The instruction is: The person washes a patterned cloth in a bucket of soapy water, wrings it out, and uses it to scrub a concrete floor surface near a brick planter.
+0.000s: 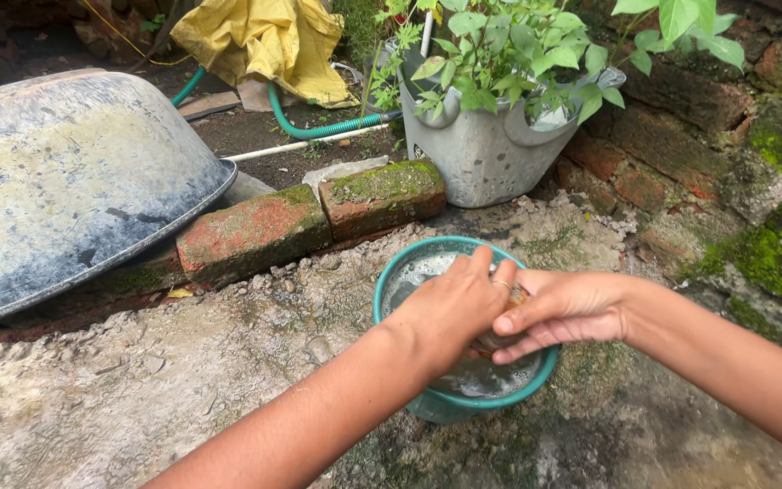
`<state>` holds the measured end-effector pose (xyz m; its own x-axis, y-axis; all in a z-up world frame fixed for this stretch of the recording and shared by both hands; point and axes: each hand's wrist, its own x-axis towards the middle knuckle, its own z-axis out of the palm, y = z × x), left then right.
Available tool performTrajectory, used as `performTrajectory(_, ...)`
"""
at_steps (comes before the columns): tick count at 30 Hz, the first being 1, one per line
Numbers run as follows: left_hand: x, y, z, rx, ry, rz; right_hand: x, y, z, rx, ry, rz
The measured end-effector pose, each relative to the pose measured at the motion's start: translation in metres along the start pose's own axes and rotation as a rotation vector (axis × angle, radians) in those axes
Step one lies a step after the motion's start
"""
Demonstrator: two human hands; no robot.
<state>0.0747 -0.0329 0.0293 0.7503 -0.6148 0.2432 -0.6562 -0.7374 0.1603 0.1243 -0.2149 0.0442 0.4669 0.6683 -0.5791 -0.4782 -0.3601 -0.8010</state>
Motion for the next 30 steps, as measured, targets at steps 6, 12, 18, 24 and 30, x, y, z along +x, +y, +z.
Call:
performTrajectory(6,0.003,0.000,0.041,0.235,0.015,-0.094,0.018,0.011,0.009,-0.529,0.117,0.026)
performTrajectory(12,0.005,-0.017,0.047,-0.032,-0.194,-0.285,0.039,0.016,0.021,-1.230,0.495,-0.081)
performTrajectory(18,0.003,-0.003,0.030,-0.127,-0.277,-0.484,0.030,0.016,0.032,-1.320,0.568,-0.105)
performTrajectory(24,-0.001,0.008,0.031,-0.399,-0.177,-0.669,0.026,0.019,0.030,-1.580,0.624,-0.330)
performTrajectory(30,-0.001,0.002,0.049,-0.727,0.048,-0.787,0.028,0.015,0.024,-1.686,0.596,-0.681)
